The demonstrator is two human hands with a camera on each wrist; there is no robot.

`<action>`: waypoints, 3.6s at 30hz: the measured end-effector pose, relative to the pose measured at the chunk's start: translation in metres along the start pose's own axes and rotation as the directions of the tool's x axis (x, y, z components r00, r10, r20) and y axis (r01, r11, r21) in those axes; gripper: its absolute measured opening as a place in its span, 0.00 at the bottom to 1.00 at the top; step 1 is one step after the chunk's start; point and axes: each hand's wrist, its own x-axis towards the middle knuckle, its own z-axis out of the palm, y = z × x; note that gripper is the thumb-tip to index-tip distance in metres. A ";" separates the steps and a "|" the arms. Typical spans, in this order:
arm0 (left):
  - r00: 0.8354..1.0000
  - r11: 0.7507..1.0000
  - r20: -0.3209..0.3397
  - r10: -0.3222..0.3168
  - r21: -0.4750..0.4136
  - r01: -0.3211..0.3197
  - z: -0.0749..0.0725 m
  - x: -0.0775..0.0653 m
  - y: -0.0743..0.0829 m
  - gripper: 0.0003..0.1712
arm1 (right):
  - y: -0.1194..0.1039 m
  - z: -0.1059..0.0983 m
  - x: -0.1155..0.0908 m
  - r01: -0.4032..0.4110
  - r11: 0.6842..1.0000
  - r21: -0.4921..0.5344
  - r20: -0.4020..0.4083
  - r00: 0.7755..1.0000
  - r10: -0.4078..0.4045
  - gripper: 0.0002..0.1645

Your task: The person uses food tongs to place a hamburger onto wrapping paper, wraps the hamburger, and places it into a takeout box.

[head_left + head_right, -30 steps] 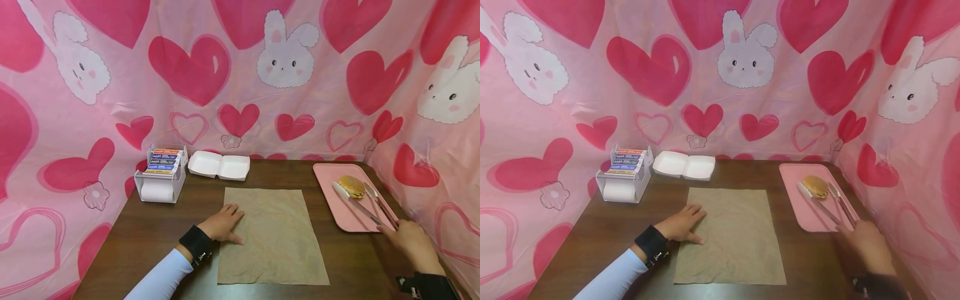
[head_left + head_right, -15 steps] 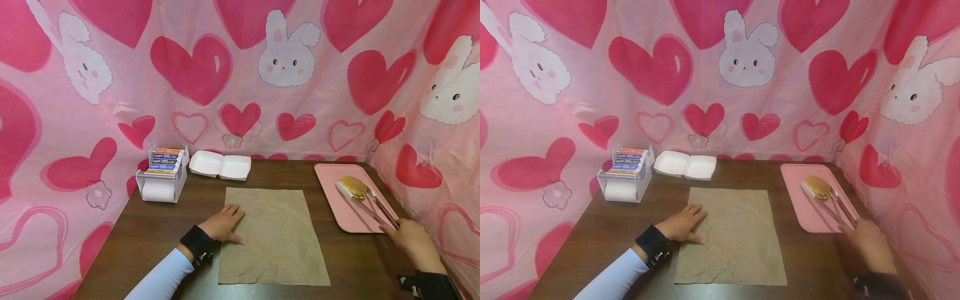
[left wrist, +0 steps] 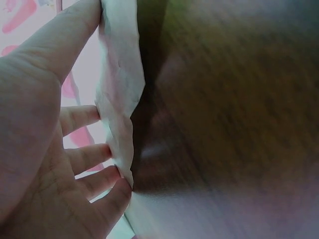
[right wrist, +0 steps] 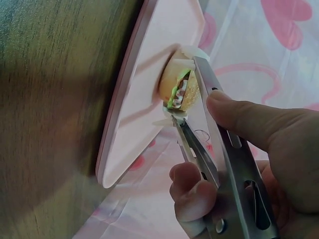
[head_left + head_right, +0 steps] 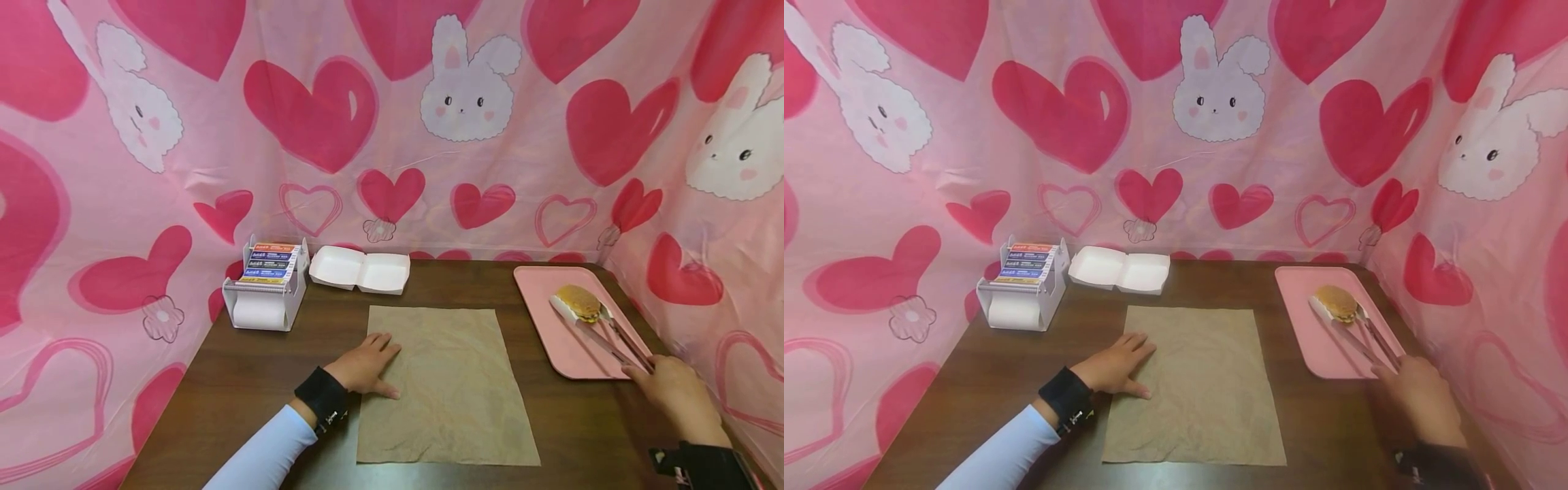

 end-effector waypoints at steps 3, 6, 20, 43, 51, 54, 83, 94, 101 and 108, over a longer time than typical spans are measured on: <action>1.000 1.000 -0.010 0.005 0.005 -0.005 -0.001 0.000 0.000 0.55 | 0.000 0.000 0.000 0.009 1.000 0.004 -0.013 1.000 -0.009 0.38; 1.000 1.000 -0.020 0.012 0.009 -0.011 -0.001 0.000 0.000 0.55 | -0.001 -0.001 0.000 -0.002 1.000 0.005 -0.011 1.000 0.002 0.38; 1.000 1.000 -0.018 0.009 0.009 -0.009 0.001 0.001 -0.001 0.56 | -0.035 0.000 -0.013 0.110 0.994 0.022 -0.130 0.986 -0.106 0.29; 1.000 1.000 -0.017 0.012 0.004 -0.012 0.002 0.002 -0.003 0.56 | -0.117 0.032 -0.059 0.419 0.904 0.087 -0.260 0.885 -0.386 0.23; 1.000 1.000 -0.012 0.004 0.012 -0.004 0.000 0.001 -0.002 0.56 | -0.131 0.045 -0.074 0.457 0.887 0.072 -0.247 0.870 -0.428 0.24; 1.000 1.000 -0.007 -0.002 0.000 0.002 0.000 0.001 -0.002 0.56 | -0.135 0.049 -0.079 0.472 0.878 0.073 -0.258 0.860 -0.441 0.23; 1.000 1.000 0.014 -0.015 -0.007 0.015 0.001 0.001 -0.002 0.56 | -0.144 0.058 -0.092 0.544 0.839 0.017 -0.296 0.804 -0.515 0.25; 1.000 1.000 -0.005 0.005 -0.014 -0.006 0.001 0.000 -0.002 0.55 | -0.143 0.059 -0.093 0.513 0.858 0.039 -0.257 0.835 -0.487 0.25; 1.000 1.000 -0.012 0.013 -0.010 -0.014 0.001 -0.001 -0.001 0.56 | -0.144 0.060 -0.093 0.458 0.884 0.093 -0.214 0.877 -0.431 0.34; 0.999 1.000 -0.026 0.026 -0.006 -0.026 -0.001 -0.002 0.000 0.56 | -0.144 0.057 -0.095 0.426 0.893 0.143 -0.221 0.893 -0.391 0.37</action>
